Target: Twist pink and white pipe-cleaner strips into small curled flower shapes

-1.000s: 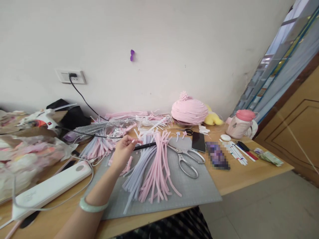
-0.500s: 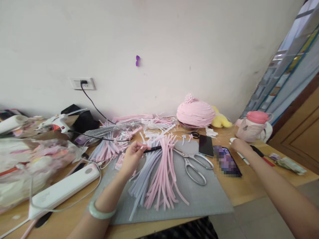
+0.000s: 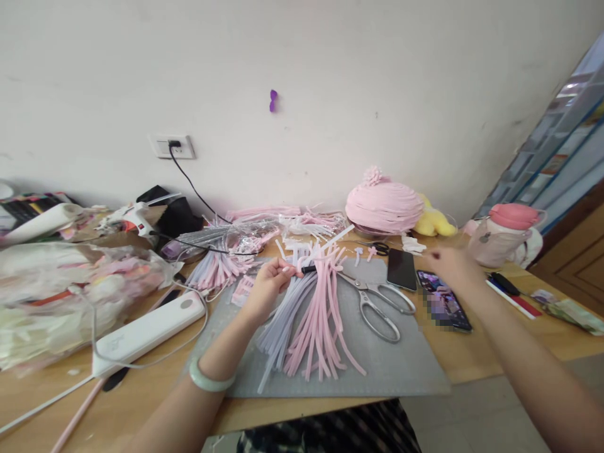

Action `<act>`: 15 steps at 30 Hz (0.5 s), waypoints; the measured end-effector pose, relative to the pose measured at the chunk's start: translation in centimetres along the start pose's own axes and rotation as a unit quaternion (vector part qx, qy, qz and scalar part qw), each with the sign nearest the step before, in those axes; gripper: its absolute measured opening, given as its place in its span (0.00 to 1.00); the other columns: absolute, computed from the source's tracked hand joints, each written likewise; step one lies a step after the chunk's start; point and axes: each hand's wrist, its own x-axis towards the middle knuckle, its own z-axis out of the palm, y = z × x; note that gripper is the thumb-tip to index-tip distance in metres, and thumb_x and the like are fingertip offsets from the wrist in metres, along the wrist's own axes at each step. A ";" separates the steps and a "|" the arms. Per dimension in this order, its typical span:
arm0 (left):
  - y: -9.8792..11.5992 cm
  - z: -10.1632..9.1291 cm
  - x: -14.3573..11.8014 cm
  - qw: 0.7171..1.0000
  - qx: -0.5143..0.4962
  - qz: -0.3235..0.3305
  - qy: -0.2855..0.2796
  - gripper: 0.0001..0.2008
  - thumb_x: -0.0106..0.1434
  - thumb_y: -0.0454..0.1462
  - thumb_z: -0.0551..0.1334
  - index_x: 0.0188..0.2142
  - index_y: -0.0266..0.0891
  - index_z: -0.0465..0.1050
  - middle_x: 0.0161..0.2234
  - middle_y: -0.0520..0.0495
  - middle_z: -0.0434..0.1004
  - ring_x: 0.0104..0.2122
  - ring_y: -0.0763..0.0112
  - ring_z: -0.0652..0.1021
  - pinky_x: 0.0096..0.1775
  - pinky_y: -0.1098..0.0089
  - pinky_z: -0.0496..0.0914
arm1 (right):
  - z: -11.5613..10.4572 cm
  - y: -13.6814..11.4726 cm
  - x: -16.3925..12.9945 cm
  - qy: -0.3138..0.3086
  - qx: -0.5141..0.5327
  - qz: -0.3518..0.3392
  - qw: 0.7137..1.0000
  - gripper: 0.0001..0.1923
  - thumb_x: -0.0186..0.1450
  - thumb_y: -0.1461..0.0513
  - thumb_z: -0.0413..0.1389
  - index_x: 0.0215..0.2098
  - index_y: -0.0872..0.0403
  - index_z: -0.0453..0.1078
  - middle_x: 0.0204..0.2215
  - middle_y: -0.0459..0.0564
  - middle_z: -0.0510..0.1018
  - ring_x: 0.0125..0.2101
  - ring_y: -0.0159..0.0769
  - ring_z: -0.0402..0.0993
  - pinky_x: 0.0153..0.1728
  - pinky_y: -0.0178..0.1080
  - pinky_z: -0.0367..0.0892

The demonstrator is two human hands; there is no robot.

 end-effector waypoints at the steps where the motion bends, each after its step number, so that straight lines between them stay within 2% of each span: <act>1: 0.1 0.1 -0.1 1.000 -0.010 -0.008 -0.011 0.11 0.49 0.39 0.62 0.23 0.37 0.59 0.23 0.51 0.73 0.14 0.84 0.54 0.18 0.76 0.44 | 0.2 -2.1 -0.4 -0.012 -0.001 -0.002 1.000 0.13 0.57 0.66 0.51 0.19 0.63 0.71 0.18 0.58 0.73 0.25 0.40 0.73 0.26 0.37 0.59; 2: 0.1 0.1 -0.2 0.999 -0.022 -0.016 -0.024 0.11 0.49 0.39 0.62 0.23 0.37 0.59 0.23 0.51 0.73 0.13 0.85 0.53 0.18 0.76 0.44 | 0.7 -4.4 -0.9 -0.027 0.014 -0.026 0.999 0.10 0.57 0.64 0.51 0.25 0.59 0.73 0.23 0.56 0.76 0.27 0.39 0.73 0.28 0.37 0.61; 4: 0.3 0.2 -0.4 0.996 -0.053 -0.042 -0.058 0.12 0.49 0.40 0.62 0.22 0.36 0.60 0.24 0.51 0.71 0.13 0.86 0.53 0.18 0.76 0.43 | 2.0 -9.0 -2.0 -0.037 0.121 -0.143 0.981 0.12 0.60 0.63 0.49 0.37 0.56 0.73 0.36 0.55 0.77 0.37 0.39 0.73 0.37 0.39 0.64; 6: 0.4 0.2 -0.5 0.989 -0.085 -0.080 -0.093 0.12 0.49 0.40 0.63 0.22 0.35 0.61 0.22 0.52 0.68 0.13 0.87 0.52 0.18 0.76 0.42 | 3.6 -13.0 -2.9 -0.020 0.202 -0.265 0.943 0.14 0.62 0.60 0.49 0.43 0.55 0.70 0.43 0.55 0.74 0.46 0.41 0.68 0.47 0.43 0.61; 8: 0.5 0.2 -0.6 0.979 -0.116 -0.122 -0.117 0.12 0.47 0.39 0.64 0.22 0.34 0.63 0.20 0.54 0.65 0.12 0.88 0.50 0.17 0.76 0.41 | 5.0 -15.8 -3.4 -0.031 0.249 -0.340 0.906 0.15 0.62 0.59 0.50 0.47 0.53 0.68 0.46 0.54 0.73 0.48 0.40 0.66 0.49 0.44 0.59; 10: 0.7 0.2 -0.7 0.970 -0.148 -0.150 -0.123 0.12 0.44 0.38 0.65 0.22 0.34 0.63 0.20 0.55 0.64 0.12 0.89 0.50 0.17 0.76 0.40 | 6.0 -17.4 -3.6 -0.053 0.278 -0.367 0.886 0.13 0.62 0.59 0.51 0.44 0.55 0.69 0.42 0.55 0.75 0.45 0.40 0.68 0.47 0.43 0.60; 12: 0.8 0.3 -0.8 0.965 -0.161 -0.163 -0.126 0.12 0.43 0.37 0.65 0.22 0.34 0.63 0.20 0.55 0.64 0.12 0.89 0.50 0.17 0.76 0.40 | 6.7 -18.1 -3.7 -0.078 0.306 -0.362 0.877 0.11 0.63 0.60 0.50 0.38 0.55 0.72 0.35 0.53 0.77 0.38 0.38 0.71 0.42 0.40 0.63; 15: 1.1 0.4 -1.0 0.973 -0.127 -0.144 -0.131 0.12 0.45 0.38 0.64 0.21 0.35 0.61 0.19 0.55 0.64 0.12 0.87 0.52 0.17 0.76 0.42 | 7.4 -18.2 -3.9 -0.121 0.338 -0.338 0.870 0.10 0.63 0.63 0.50 0.34 0.54 0.73 0.29 0.49 0.77 0.32 0.33 0.71 0.35 0.35 0.64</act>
